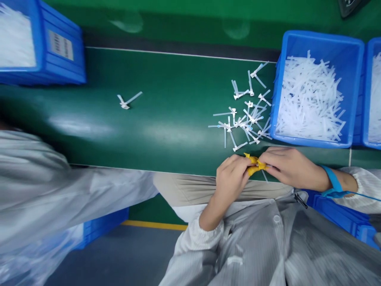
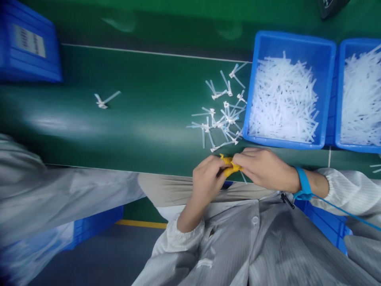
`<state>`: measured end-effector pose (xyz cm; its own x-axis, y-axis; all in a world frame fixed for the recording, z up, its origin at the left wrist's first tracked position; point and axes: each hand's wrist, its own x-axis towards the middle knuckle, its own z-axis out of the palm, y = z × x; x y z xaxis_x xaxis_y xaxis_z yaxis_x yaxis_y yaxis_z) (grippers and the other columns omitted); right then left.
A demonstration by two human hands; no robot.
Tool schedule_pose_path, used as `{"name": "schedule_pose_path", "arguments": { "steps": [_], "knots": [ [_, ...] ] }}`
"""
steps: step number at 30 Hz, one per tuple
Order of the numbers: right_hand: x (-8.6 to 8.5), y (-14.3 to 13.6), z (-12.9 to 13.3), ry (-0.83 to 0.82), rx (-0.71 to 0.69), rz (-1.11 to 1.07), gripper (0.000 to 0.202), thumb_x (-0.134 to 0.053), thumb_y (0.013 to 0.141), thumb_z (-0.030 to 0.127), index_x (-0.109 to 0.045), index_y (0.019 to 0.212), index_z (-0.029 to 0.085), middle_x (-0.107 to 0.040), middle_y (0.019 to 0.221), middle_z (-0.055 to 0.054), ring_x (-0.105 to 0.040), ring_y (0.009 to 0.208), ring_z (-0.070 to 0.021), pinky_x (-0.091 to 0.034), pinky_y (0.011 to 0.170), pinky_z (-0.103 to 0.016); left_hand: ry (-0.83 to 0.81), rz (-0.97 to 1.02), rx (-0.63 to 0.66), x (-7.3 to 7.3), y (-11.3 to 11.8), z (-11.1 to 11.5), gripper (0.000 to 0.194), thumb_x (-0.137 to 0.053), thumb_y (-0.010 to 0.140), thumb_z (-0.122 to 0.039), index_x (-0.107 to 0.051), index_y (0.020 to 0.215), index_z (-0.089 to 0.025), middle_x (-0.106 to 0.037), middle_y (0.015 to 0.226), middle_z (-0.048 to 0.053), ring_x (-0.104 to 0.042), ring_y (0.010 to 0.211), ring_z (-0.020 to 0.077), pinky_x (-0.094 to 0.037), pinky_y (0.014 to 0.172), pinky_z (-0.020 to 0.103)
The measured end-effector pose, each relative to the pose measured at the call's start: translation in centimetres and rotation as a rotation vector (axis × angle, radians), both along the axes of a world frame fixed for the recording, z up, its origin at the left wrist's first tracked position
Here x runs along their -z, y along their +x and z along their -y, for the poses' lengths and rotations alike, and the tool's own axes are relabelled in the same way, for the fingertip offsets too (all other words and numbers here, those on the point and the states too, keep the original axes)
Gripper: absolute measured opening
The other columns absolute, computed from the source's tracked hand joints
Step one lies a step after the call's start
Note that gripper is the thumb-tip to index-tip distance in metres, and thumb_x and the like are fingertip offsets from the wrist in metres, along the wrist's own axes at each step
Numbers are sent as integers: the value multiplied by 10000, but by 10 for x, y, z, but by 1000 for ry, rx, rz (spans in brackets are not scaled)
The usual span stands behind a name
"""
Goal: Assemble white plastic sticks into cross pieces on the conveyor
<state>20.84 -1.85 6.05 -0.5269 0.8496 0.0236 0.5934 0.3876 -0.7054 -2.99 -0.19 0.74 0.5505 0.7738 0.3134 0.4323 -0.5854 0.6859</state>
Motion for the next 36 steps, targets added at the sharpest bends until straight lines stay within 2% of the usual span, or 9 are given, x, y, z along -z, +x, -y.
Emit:
{"name": "schedule_pose_path", "arguments": {
  "steps": [5, 9, 15, 23, 30, 36],
  "knots": [
    [-3, -4, 3, 5, 50, 128, 157, -577, 1073, 126, -590, 944, 213, -628, 805, -8, -626, 722, -199, -396, 668, -303, 5, 7, 3, 1, 0, -2, 19, -732, 1076, -241, -724, 1063, -229, -792, 907, 24, -723, 819, 189, -552, 771, 281],
    [-7, -1, 4, 8, -24, 165, 83, -603, 1043, 113, -624, 1049, 193, -690, 900, -51, -675, 814, -242, -440, 718, -329, 2, 14, 4, 3, -2, -4, 67, -773, 1047, -226, -720, 1087, -226, -789, 901, 21, -727, 812, 187, -552, 761, 273],
    [-6, -3, 12, 52, 38, 40, 274, -591, 979, 62, -626, 1224, 181, -754, 1134, -113, -724, 1001, -283, -506, 823, -355, -51, -11, -28, 7, -4, -3, 135, -829, 1014, -285, -739, 1095, -226, -800, 921, 28, -741, 824, 194, -565, 762, 275],
    [12, -9, 19, 78, 135, 106, 226, -545, 1069, 130, -663, 1252, 193, -743, 994, -92, -693, 863, -263, -451, 741, -335, -75, 7, -44, 8, -4, -4, 148, -826, 1017, -287, -739, 1112, -213, -816, 930, 32, -755, 806, 182, -579, 762, 269],
    [5, -12, 16, 28, 133, 167, 190, -524, 1083, 137, -652, 1213, 191, -700, 912, -64, -660, 807, -238, -369, 688, -317, -85, 11, -65, 7, -2, -3, 137, -842, 1002, -275, -750, 1088, -223, -823, 918, 27, -763, 813, 187, -588, 768, 273],
    [0, -15, 12, 48, 96, 231, 151, -550, 1039, 111, -643, 1120, 197, -660, 830, -36, -587, 709, -214, -280, 640, -324, -47, 40, -55, 6, 0, -3, 96, -819, 1019, -249, -732, 1054, -226, -811, 893, 14, -764, 815, 181, -580, 762, 258]
  ]
}}
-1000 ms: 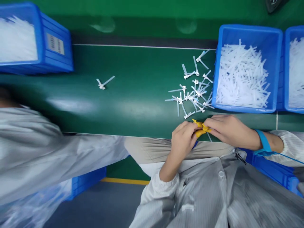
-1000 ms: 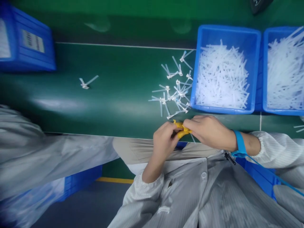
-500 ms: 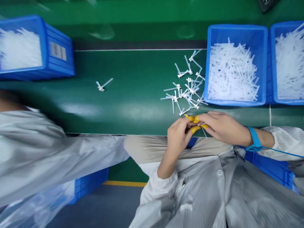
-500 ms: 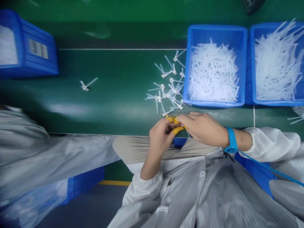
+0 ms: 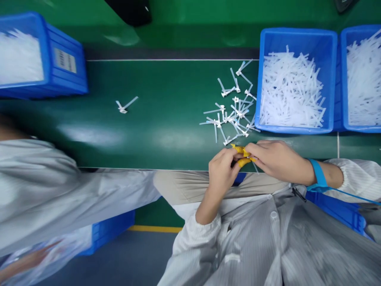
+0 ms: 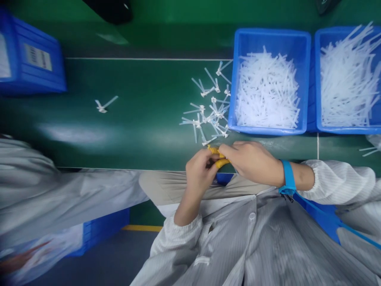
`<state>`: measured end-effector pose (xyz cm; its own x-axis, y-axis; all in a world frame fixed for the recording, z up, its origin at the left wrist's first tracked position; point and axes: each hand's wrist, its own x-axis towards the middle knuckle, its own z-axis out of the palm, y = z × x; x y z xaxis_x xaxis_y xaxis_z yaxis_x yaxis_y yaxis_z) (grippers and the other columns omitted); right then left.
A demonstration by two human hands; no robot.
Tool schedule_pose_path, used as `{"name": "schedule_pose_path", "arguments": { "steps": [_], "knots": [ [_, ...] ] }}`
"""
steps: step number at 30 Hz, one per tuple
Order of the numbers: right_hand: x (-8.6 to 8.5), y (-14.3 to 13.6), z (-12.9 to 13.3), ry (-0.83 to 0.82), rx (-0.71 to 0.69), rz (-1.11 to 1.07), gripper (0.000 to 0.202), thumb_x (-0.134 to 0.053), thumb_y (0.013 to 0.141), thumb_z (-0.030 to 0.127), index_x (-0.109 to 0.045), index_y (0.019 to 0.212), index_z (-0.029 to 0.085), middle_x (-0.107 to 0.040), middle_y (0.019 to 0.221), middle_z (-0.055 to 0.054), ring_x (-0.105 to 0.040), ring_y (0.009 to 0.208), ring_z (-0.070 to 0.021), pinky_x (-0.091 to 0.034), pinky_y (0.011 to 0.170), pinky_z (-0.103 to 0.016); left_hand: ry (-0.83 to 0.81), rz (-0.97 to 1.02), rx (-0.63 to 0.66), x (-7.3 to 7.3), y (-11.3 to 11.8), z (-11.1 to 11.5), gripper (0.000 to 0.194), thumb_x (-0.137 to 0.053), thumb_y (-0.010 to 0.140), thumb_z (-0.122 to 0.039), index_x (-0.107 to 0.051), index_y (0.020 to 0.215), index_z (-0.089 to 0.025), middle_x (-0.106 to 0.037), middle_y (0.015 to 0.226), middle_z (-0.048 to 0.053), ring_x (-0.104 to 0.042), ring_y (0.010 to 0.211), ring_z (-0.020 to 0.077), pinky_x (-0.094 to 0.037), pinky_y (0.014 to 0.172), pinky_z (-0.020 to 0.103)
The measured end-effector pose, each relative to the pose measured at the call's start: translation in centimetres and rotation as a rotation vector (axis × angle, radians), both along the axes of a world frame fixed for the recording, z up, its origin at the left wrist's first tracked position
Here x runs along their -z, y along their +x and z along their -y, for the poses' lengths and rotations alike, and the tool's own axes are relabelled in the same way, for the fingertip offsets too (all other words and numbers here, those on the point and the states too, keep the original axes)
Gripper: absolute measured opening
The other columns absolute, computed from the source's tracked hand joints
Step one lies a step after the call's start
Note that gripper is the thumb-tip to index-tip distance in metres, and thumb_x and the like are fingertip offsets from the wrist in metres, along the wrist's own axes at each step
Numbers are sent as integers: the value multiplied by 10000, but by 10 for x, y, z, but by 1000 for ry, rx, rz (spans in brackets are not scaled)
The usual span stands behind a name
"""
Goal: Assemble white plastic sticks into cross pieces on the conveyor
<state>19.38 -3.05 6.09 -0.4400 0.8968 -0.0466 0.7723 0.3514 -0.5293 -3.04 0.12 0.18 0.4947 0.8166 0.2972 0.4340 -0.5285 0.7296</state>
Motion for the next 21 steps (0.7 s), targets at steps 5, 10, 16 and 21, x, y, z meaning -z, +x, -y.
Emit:
{"name": "schedule_pose_path", "arguments": {
  "steps": [5, 10, 16, 21],
  "knots": [
    [8, 3, -1, 42, -7, -63, 144, -579, 1028, 90, -667, 1084, 189, -685, 838, -42, -631, 734, -218, -350, 660, -316, -9, 1, 0, 2, -1, 0, 136, -810, 1032, -290, -742, 1134, -231, -814, 925, 19, -750, 812, 180, -573, 756, 262],
    [28, 10, -1, 126, 54, -369, 163, -606, 1061, 130, -695, 1174, 207, -770, 964, -54, -724, 900, -225, -530, 784, -307, -50, -7, 6, 3, -3, -1, 155, -821, 1027, -356, -790, 1125, -240, -771, 881, 12, -709, 789, 171, -546, 750, 261],
    [23, 13, -2, 175, 127, -600, 262, -624, 1032, 97, -736, 1227, 233, -816, 1100, -49, -768, 998, -204, -617, 871, -322, -254, 205, -14, -9, -8, 3, 160, -751, 1062, -372, -779, 1094, -218, -821, 954, 40, -728, 797, 166, -580, 792, 282],
    [15, 13, 0, 72, 127, -722, 201, -661, 1057, 155, -767, 1214, 224, -847, 1141, -53, -808, 1009, -193, -653, 901, -322, -506, 403, -118, -20, -2, 11, 163, -783, 1022, -330, -781, 1123, -203, -844, 998, 71, -814, 907, 197, -657, 858, 307]
  ]
}}
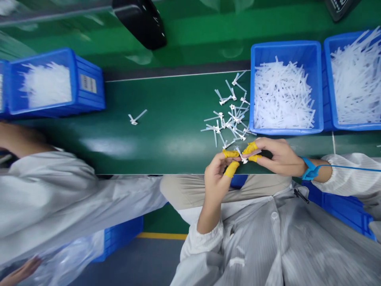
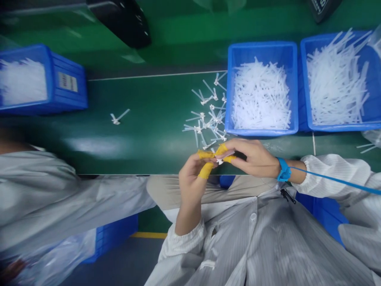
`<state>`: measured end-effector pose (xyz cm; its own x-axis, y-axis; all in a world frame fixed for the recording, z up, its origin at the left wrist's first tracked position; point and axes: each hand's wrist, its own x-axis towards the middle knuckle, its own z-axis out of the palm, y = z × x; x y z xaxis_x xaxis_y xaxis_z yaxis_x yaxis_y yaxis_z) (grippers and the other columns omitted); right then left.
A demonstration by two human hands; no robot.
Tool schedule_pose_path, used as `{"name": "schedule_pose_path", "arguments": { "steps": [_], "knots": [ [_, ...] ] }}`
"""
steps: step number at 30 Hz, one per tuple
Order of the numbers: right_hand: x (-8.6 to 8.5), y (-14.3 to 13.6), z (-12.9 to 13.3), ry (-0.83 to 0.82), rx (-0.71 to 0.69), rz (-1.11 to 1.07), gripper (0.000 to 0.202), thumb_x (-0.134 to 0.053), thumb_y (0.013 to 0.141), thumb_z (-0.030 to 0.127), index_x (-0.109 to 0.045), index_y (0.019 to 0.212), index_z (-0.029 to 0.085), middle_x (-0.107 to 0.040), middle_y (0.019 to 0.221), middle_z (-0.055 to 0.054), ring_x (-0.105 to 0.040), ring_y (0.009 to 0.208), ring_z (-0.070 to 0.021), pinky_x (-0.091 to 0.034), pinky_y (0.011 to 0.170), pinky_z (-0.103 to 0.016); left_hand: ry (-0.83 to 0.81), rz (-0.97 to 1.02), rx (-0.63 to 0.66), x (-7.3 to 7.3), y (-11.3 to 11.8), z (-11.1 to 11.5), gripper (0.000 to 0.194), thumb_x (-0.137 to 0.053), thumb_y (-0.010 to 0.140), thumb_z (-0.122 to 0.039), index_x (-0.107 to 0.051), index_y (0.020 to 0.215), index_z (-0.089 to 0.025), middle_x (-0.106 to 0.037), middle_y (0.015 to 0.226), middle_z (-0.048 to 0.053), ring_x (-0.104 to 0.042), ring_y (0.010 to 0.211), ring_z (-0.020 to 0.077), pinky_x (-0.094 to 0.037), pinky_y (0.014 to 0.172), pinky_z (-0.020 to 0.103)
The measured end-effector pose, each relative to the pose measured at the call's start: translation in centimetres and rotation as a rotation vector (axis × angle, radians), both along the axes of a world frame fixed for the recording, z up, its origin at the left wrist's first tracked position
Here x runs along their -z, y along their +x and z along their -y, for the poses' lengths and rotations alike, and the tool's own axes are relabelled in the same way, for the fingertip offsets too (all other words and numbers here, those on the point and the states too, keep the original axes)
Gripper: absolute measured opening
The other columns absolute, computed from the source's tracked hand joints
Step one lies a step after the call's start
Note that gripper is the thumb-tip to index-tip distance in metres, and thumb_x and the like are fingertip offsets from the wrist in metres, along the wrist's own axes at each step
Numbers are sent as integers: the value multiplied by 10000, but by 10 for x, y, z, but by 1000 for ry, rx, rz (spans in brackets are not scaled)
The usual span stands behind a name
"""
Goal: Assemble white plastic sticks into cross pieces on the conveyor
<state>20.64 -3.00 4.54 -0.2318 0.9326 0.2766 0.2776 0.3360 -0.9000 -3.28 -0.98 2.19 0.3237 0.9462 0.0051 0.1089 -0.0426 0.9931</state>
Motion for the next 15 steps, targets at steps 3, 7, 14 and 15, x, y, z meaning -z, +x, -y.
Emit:
{"name": "schedule_pose_path", "arguments": {
  "steps": [3, 7, 14, 15],
  "knots": [
    [2, -2, 1, -31, -7, -64, 189, -679, 1059, 170, -761, 1223, 217, -851, 1140, -59, -821, 1010, -193, -670, 886, -319, -145, 103, -28, -1, 5, 0, 241, -888, 942, -335, -768, 1101, -199, -846, 978, 63, -829, 891, 193, -681, 846, 296],
    [6, -5, 1, -102, -4, -173, 181, -660, 1074, 167, -750, 1222, 217, -853, 1145, -52, -837, 1046, -187, -696, 932, -324, -334, 220, 32, 0, 6, -7, 406, -960, 880, -337, -728, 1188, -209, -844, 910, 25, -825, 775, 173, -680, 737, 257],
    [11, -7, 1, -222, -24, -295, 173, -673, 1084, 222, -727, 1248, 218, -839, 1210, -66, -839, 1120, -199, -718, 991, -345, -394, 234, 52, -1, 7, -18, 486, -988, 847, -407, -736, 1204, -192, -834, 862, 23, -818, 754, 172, -694, 758, 270],
    [12, -7, 1, -234, -24, -299, 177, -678, 1080, 221, -723, 1251, 220, -838, 1218, -70, -839, 1128, -205, -719, 998, -355, -391, 231, 46, -1, 8, -18, 458, -989, 844, -399, -748, 1173, -191, -832, 858, 22, -812, 750, 167, -694, 761, 269]
  ]
}}
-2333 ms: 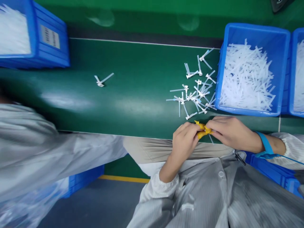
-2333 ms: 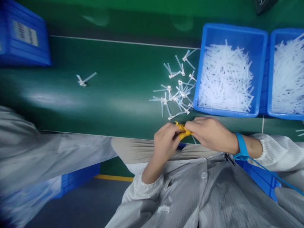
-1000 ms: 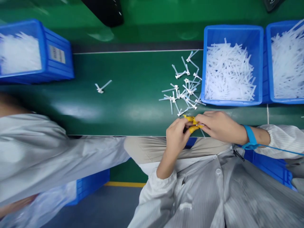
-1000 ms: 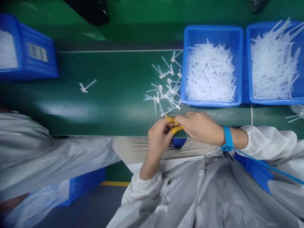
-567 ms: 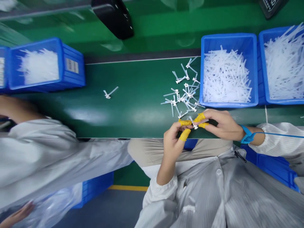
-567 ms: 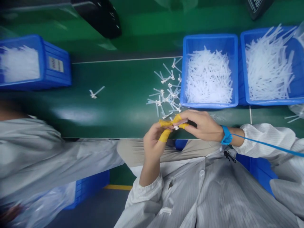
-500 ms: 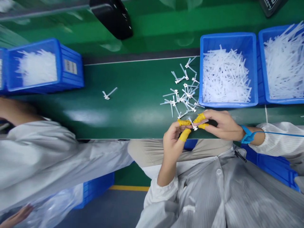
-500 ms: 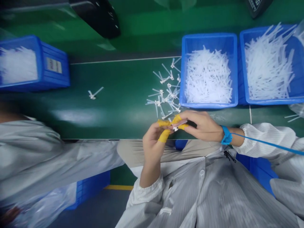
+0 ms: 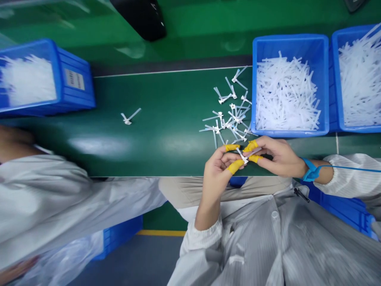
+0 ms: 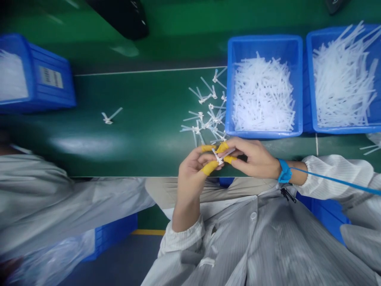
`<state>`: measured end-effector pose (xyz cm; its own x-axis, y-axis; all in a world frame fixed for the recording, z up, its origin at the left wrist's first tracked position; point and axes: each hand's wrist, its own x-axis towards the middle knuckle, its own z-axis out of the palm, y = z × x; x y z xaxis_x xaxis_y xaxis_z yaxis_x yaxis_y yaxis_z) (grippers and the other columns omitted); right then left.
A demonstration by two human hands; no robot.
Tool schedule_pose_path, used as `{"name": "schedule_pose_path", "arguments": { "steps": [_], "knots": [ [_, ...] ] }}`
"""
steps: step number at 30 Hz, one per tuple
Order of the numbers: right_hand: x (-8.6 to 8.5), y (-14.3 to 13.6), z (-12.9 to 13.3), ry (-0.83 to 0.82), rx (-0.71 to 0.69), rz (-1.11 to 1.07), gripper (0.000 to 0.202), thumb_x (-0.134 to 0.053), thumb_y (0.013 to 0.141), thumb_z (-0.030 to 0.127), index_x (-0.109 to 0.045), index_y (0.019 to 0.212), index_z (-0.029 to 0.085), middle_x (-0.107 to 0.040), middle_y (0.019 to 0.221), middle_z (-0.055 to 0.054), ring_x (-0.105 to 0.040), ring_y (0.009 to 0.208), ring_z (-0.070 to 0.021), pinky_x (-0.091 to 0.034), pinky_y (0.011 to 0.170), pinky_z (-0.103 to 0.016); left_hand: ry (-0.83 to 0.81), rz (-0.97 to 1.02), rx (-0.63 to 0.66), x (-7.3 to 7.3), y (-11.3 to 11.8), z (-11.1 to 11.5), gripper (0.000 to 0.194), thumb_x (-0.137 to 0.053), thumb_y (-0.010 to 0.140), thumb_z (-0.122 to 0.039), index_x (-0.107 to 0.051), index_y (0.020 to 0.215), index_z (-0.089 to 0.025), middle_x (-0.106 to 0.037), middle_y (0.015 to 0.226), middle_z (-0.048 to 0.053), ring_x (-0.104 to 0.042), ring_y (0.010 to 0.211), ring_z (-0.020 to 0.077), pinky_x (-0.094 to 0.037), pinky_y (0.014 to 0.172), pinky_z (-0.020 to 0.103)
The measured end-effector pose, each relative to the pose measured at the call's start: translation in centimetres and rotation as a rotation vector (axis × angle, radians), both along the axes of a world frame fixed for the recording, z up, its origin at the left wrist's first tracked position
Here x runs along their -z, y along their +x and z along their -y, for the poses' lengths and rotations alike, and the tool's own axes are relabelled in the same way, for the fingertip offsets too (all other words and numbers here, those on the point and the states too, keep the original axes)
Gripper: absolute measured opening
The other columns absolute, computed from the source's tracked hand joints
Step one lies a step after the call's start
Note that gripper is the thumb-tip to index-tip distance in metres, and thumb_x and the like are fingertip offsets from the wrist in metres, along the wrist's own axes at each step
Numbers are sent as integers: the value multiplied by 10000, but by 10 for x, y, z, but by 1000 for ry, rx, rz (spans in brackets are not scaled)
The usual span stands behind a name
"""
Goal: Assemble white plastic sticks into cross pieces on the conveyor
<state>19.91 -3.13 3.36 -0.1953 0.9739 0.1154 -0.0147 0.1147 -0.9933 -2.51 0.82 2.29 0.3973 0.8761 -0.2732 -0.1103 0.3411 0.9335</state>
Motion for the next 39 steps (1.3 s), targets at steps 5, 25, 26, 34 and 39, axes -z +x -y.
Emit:
{"name": "schedule_pose_path", "arguments": {
  "steps": [5, 25, 26, 34, 39],
  "knots": [
    [2, -2, -1, -12, 28, 5, 191, -688, 1064, 191, -698, 1250, 235, -839, 1215, -64, -842, 1110, -202, -711, 1009, -360, 78, -66, -61, 1, 3, 4, 328, -994, 823, -387, -791, 989, -191, -830, 893, 35, -797, 781, 162, -689, 719, 247],
    [7, 2, -4, -19, -7, 221, 208, -678, 891, 127, -595, 1037, 250, -711, 936, 21, -662, 800, -152, -554, 738, -271, 202, -254, -38, 3, 2, 13, 267, -964, 864, -409, -854, 944, -179, -851, 860, 54, -797, 738, 176, -664, 706, 252],
    [7, 2, -4, -24, -5, 225, 202, -678, 889, 132, -594, 1031, 249, -704, 927, 23, -654, 793, -151, -551, 736, -271, 207, -260, -41, 4, 2, 13, 264, -961, 867, -407, -853, 944, -178, -852, 864, 55, -795, 736, 174, -663, 707, 251],
    [3, 4, -5, -43, -25, 243, 173, -657, 878, 128, -608, 1000, 241, -693, 894, 30, -644, 776, -147, -523, 725, -266, 277, -325, -71, 4, 4, 16, 209, -948, 865, -368, -863, 931, -189, -856, 854, 46, -781, 705, 170, -639, 667, 241],
    [4, 6, -5, -30, -13, 288, 181, -648, 876, 113, -637, 1011, 233, -711, 908, 26, -658, 791, -149, -516, 724, -264, 364, -376, -86, 7, 5, 18, 155, -921, 879, -328, -839, 891, -196, -854, 862, 31, -786, 709, 168, -625, 673, 237]
  ]
}}
